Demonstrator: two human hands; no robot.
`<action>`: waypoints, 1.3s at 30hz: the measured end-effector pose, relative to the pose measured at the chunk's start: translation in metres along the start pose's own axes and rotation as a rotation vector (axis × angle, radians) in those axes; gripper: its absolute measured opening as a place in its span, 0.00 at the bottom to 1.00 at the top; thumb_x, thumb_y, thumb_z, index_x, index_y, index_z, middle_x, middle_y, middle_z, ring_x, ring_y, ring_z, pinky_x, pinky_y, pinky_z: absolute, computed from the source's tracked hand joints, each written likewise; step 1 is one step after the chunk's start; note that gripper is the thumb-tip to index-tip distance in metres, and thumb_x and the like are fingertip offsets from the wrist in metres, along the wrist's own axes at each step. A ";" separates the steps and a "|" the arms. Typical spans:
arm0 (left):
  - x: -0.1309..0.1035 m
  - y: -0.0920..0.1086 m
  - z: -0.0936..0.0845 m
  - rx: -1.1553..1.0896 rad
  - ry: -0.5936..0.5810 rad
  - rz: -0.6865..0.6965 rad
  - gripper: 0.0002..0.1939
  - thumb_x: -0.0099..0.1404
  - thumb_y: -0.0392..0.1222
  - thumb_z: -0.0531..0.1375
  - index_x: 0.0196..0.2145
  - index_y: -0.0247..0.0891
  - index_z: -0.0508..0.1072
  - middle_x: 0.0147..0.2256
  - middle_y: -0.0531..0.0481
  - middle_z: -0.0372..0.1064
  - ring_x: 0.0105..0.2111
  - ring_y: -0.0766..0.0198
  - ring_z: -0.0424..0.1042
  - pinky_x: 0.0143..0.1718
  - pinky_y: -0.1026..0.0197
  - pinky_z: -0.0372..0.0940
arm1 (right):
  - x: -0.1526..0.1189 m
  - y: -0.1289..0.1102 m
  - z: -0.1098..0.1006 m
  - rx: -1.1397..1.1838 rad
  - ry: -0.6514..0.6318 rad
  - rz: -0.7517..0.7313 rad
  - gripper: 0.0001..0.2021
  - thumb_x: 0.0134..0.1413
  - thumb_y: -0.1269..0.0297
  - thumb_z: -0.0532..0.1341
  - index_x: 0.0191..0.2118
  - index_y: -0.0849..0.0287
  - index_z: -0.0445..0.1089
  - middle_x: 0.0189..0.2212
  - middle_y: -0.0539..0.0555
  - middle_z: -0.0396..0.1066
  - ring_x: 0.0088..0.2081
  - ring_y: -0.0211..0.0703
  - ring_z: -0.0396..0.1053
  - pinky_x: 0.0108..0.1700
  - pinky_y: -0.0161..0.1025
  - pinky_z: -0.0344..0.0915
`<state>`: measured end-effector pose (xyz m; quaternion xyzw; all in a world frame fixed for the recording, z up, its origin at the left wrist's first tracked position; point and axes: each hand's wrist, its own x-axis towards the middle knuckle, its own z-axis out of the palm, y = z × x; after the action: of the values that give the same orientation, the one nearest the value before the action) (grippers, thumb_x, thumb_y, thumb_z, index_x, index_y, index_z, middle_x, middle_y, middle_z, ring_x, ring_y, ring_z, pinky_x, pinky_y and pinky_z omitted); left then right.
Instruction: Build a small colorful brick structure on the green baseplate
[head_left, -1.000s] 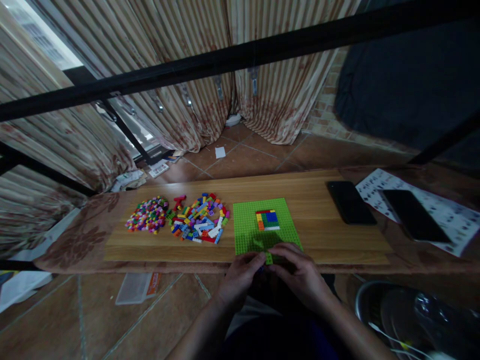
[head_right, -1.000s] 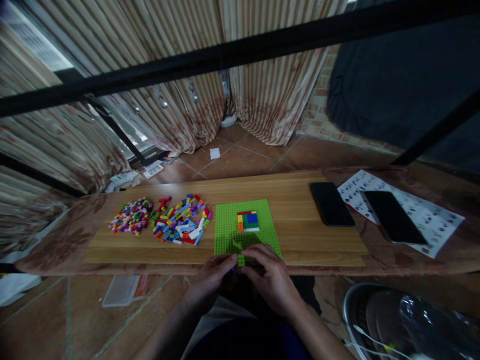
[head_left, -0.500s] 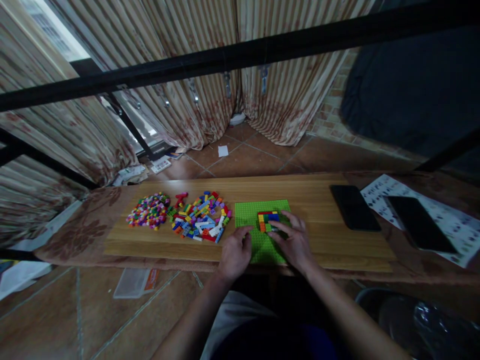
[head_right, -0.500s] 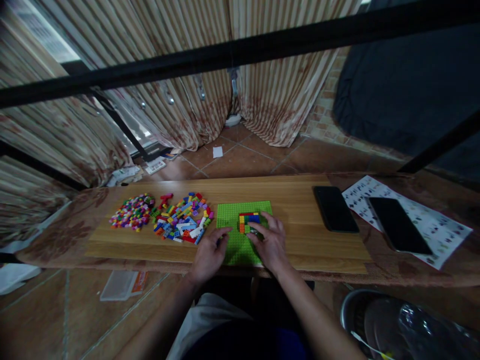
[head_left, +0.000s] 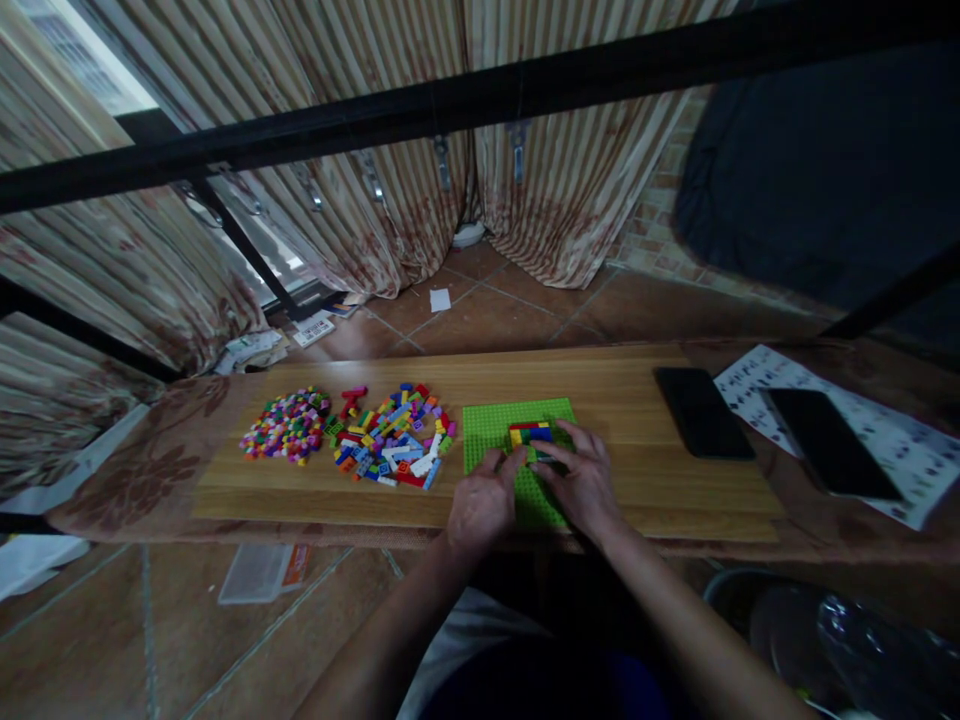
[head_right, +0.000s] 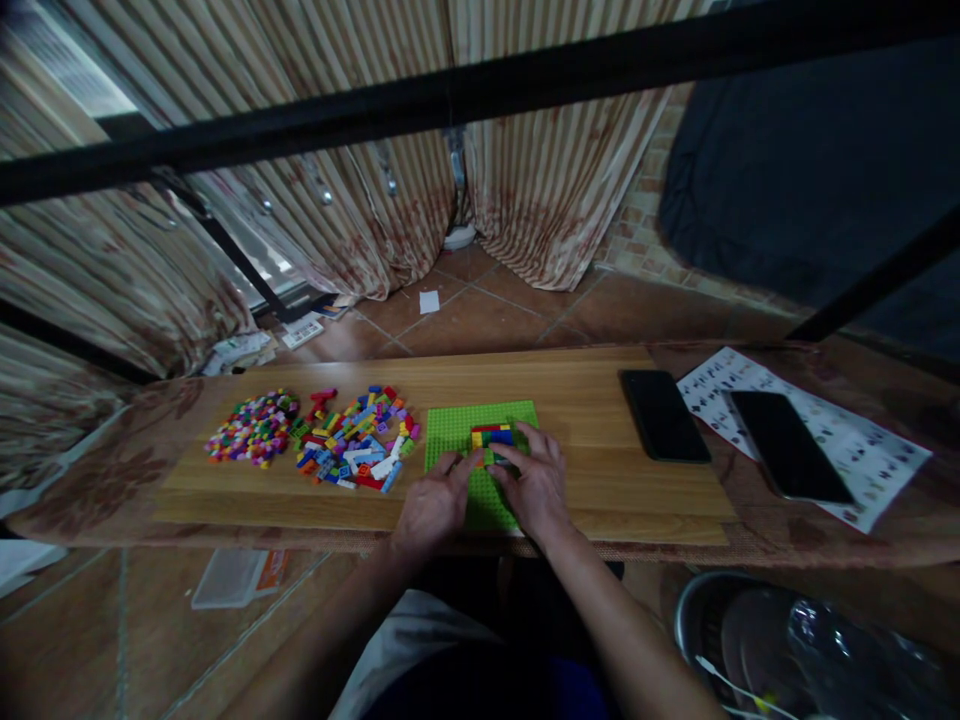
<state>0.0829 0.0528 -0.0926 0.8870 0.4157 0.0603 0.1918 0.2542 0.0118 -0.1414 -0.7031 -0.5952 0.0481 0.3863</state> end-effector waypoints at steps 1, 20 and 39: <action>0.000 0.000 0.000 0.025 -0.011 0.015 0.28 0.66 0.34 0.49 0.63 0.46 0.56 0.48 0.44 0.66 0.40 0.59 0.71 0.41 0.61 0.67 | 0.000 0.000 0.000 -0.003 -0.005 -0.002 0.11 0.53 0.56 0.63 0.42 0.46 0.77 0.56 0.56 0.63 0.55 0.57 0.58 0.50 0.56 0.59; 0.007 0.003 0.009 0.056 -0.049 0.038 0.26 0.67 0.33 0.48 0.62 0.42 0.59 0.45 0.40 0.67 0.42 0.54 0.69 0.42 0.57 0.66 | 0.005 0.002 -0.001 -0.023 -0.064 -0.043 0.10 0.54 0.60 0.62 0.42 0.47 0.77 0.53 0.56 0.67 0.52 0.55 0.61 0.50 0.55 0.61; 0.008 0.005 -0.015 0.211 -0.046 0.053 0.28 0.64 0.30 0.50 0.62 0.41 0.58 0.45 0.44 0.69 0.42 0.57 0.71 0.40 0.60 0.67 | 0.003 0.004 -0.010 0.077 -0.020 0.027 0.17 0.48 0.63 0.65 0.47 0.52 0.74 0.51 0.57 0.68 0.54 0.54 0.62 0.55 0.55 0.61</action>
<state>0.0877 0.0601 -0.0767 0.9140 0.3918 0.0011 0.1052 0.2635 0.0092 -0.1354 -0.6951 -0.5871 0.0831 0.4065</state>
